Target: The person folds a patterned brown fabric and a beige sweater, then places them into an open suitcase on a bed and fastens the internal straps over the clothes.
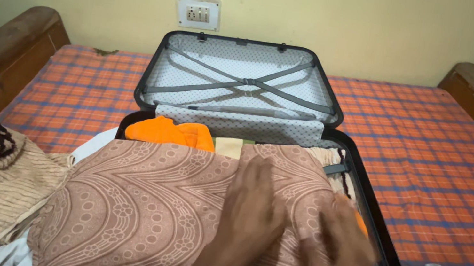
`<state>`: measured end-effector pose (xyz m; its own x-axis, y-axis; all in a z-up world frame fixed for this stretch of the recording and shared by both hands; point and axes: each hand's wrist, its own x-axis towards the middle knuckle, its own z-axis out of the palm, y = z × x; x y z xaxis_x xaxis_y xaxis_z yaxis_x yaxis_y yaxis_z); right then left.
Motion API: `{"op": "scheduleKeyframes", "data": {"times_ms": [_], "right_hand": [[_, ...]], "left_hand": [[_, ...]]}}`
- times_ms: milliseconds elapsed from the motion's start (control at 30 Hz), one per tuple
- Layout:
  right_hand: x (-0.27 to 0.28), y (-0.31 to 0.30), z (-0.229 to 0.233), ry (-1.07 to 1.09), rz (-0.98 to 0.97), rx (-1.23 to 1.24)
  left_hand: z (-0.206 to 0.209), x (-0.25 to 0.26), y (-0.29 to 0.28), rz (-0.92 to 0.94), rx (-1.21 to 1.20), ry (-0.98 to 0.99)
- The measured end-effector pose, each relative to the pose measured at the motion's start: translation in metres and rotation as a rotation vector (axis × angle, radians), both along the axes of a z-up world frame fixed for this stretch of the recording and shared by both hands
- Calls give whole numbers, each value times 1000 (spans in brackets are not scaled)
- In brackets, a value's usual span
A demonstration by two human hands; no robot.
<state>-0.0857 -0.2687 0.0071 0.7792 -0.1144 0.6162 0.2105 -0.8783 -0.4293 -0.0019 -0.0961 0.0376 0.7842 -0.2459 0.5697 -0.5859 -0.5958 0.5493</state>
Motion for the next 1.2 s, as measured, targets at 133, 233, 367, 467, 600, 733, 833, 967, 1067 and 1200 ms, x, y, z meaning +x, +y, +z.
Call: {"op": "scheduleKeyframes", "data": {"times_ms": [133,233,367,467,600,733,833,967,1067,1200], "right_hand": [[8,33,-20,206,-43,-294],[8,40,-21,461,-89,-314],[13,41,-26,381,-51,-353],[15,40,-33,306,-51,-369],[18,47,-43,381,-120,-405],[15,47,-48,318,-111,-408],[12,42,-47,276,-97,-444],[12,45,-39,230,-71,-456],[12,47,-34,196,-70,-442],[9,50,-35,222,-114,-421]], "left_hand": [[6,30,-32,-188,206,-16],[-12,51,-67,-252,436,70],[-64,73,-70,-243,508,63],[-85,79,-71,-247,471,74],[-89,75,-61,-265,360,33],[-80,69,-54,-274,347,-27],[-73,53,-44,-261,326,-31],[-74,1,8,-200,267,127],[-83,-33,38,-146,132,262],[-105,-55,51,-111,345,266]]}}
